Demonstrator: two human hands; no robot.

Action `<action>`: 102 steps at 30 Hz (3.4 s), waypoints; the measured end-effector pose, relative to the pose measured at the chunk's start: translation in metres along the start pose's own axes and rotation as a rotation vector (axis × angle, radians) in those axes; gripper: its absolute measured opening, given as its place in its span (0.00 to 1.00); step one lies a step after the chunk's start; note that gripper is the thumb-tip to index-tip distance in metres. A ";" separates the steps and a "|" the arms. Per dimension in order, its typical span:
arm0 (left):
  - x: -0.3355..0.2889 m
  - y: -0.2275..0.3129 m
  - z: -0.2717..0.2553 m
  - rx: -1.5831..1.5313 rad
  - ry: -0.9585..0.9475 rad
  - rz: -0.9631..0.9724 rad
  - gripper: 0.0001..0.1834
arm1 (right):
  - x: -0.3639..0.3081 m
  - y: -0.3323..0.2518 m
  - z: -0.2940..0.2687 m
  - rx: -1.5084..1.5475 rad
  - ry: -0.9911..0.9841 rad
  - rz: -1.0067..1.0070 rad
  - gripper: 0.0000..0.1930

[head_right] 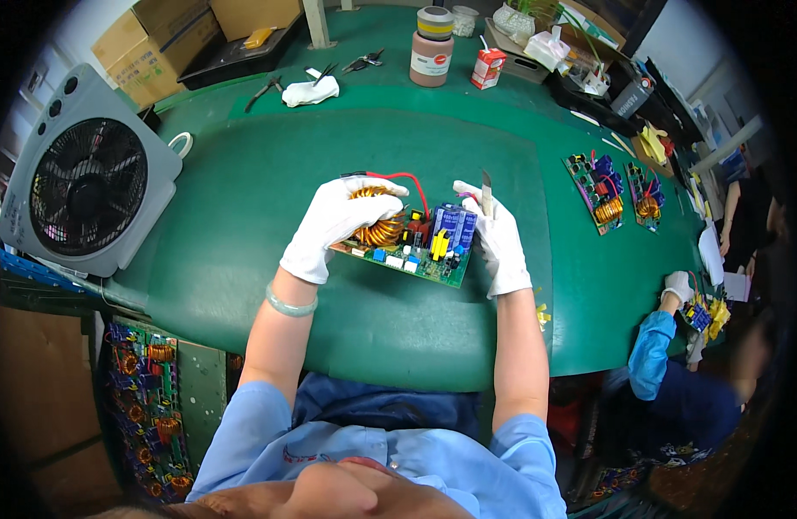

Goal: The person assembles electronic circuit boards at a green workbench, using a small metal tool to press components and wires into place. They handle multiple boards, flipping them over to inspect the solder side and adjusting connections before placing them into a nearby bin.

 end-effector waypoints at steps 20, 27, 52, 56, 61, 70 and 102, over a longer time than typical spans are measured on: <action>-0.010 -0.016 -0.005 0.112 0.076 0.192 0.18 | 0.009 0.017 -0.006 0.114 -0.026 -0.091 0.17; -0.041 0.006 -0.016 0.453 -0.224 0.664 0.29 | 0.014 0.020 -0.008 0.122 0.028 -0.034 0.17; -0.055 0.006 0.030 0.833 -0.077 0.692 0.21 | 0.021 0.040 -0.015 0.204 -0.105 -0.044 0.16; -0.054 0.002 0.029 0.816 -0.086 0.679 0.21 | 0.023 0.040 -0.016 0.179 -0.119 -0.026 0.17; -0.054 0.002 0.029 0.817 -0.095 0.686 0.21 | 0.024 0.042 -0.015 0.173 -0.110 -0.019 0.17; -0.054 0.000 0.028 0.788 -0.105 0.678 0.22 | 0.027 0.047 -0.015 0.200 -0.121 -0.025 0.16; -0.036 -0.013 0.000 0.069 -0.214 0.622 0.25 | 0.025 0.037 -0.014 0.197 -0.076 0.031 0.16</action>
Point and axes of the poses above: each hand's wrist, its own x-axis towards the middle knuckle, its own z-axis out of the palm, y = z × x, the point moved 1 cm from there along x, towards the middle knuckle, and after that the axes turned 7 degrees about -x, right-handed, at the moved point
